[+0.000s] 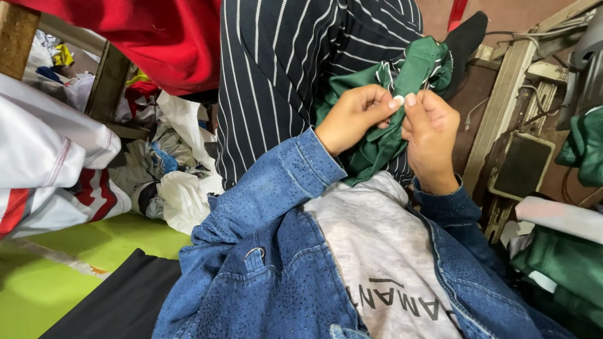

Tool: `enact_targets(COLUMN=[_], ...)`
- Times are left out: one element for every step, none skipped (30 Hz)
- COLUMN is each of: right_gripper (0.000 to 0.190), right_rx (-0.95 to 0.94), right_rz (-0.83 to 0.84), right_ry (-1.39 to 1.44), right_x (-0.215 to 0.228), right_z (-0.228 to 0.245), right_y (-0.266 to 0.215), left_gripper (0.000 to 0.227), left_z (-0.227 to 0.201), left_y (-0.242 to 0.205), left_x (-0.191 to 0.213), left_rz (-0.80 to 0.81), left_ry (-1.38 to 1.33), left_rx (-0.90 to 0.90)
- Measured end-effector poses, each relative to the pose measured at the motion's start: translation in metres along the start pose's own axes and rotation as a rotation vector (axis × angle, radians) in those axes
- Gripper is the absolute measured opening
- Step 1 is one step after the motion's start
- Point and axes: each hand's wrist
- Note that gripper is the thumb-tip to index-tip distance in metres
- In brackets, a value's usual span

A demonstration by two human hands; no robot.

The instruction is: Hand-finishing a green garment by trimming loose threads with scissors and performing small hand-sewing tasks

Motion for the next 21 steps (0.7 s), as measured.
enact_targets(right_gripper=[0.032,0.031,0.030,0.030,0.026,0.023,0.023,0.022,0.021,0.021,0.018,0.014,0.014,0.012,0.017,0.017,0.014,0.019,0.019,0.008,0.019], right_rx=[0.002,0.027,0.052,0.050,0.058,0.069,0.069,0.067,0.065,0.065,0.038,0.011,0.010,-0.032,-0.074,-0.074,-0.046,-0.014,-0.009,-0.039,-0.069], right_rz=[0.000,0.001,0.003,-0.001,0.018,0.036,0.030,0.039,0.047,0.046,0.042,0.039,0.039,0.058,0.078,0.079,-0.007,-0.090,-0.087,-0.060,-0.034], right_ry=[0.000,-0.040,-0.081,-0.081,-0.089,-0.097,-0.098,-0.113,-0.129,-0.129,-0.164,-0.198,-0.198,-0.240,-0.283,-0.284,-0.230,-0.178,-0.180,-0.237,-0.295], right_x=[0.001,0.003,0.004,0.004,0.004,0.004,0.008,0.012,0.016,0.018,0.019,0.020,0.020,0.020,0.020,0.024,0.028,0.032,0.036,0.037,0.037], right_z=[-0.002,-0.005,-0.007,-0.008,-0.008,-0.008,-0.012,-0.016,-0.021,-0.023,-0.025,-0.027,-0.012,0.003,0.018,0.028,0.038,0.049,0.054,0.058,0.065], right_y=[0.001,0.001,0.001,0.000,0.000,0.000,0.002,0.003,0.003,0.004,0.004,0.005,0.008,0.011,0.013,0.018,0.022,0.029,0.031,0.036,0.041], left_gripper=[0.020,0.021,0.023,0.023,0.024,0.026,0.026,0.027,0.029,0.029,0.029,0.029,0.029,0.026,0.024,0.024,0.024,0.025,0.025,0.028,0.030], left_z=[0.002,0.005,0.007,0.006,0.004,0.002,0.004,0.006,0.009,-0.002,-0.013,-0.025,-0.028,-0.032,-0.036,-0.044,-0.053,-0.062,-0.058,-0.057,-0.057], left_y=[0.001,0.000,0.000,-0.001,-0.002,-0.002,0.001,0.003,0.004,0.000,-0.004,-0.008,-0.009,-0.010,-0.012,-0.015,-0.019,-0.021,-0.021,-0.021,-0.020], left_x=[0.001,0.001,0.001,0.002,0.003,0.003,0.004,0.005,0.006,0.004,0.002,0.000,-0.001,-0.001,-0.002,-0.007,-0.012,-0.016,-0.021,-0.023,-0.025], left_rz=[0.001,-0.014,-0.028,-0.027,-0.056,-0.081,-0.077,-0.065,-0.052,-0.051,-0.030,-0.010,-0.010,-0.007,-0.004,-0.005,0.003,0.010,0.008,0.072,0.137], left_ry=[0.001,-0.150,-0.301,-0.301,-0.294,-0.286,-0.285,-0.149,-0.014,-0.014,0.173,0.361,0.361,0.396,0.431,0.430,0.471,0.511,0.510,0.504,0.498], left_rx=[-0.001,0.100,0.201,0.205,0.209,0.211,0.214,0.131,0.049,0.050,-0.031,-0.113,-0.112,-0.153,-0.194,-0.195,-0.249,-0.308,-0.314,-0.337,-0.360])
Point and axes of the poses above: each hand's wrist, its own y-axis towards the middle knuckle, its own x-axis out of the back of the hand, z = x × y, and after that the axes turned 2 degrees about -z, right-handed
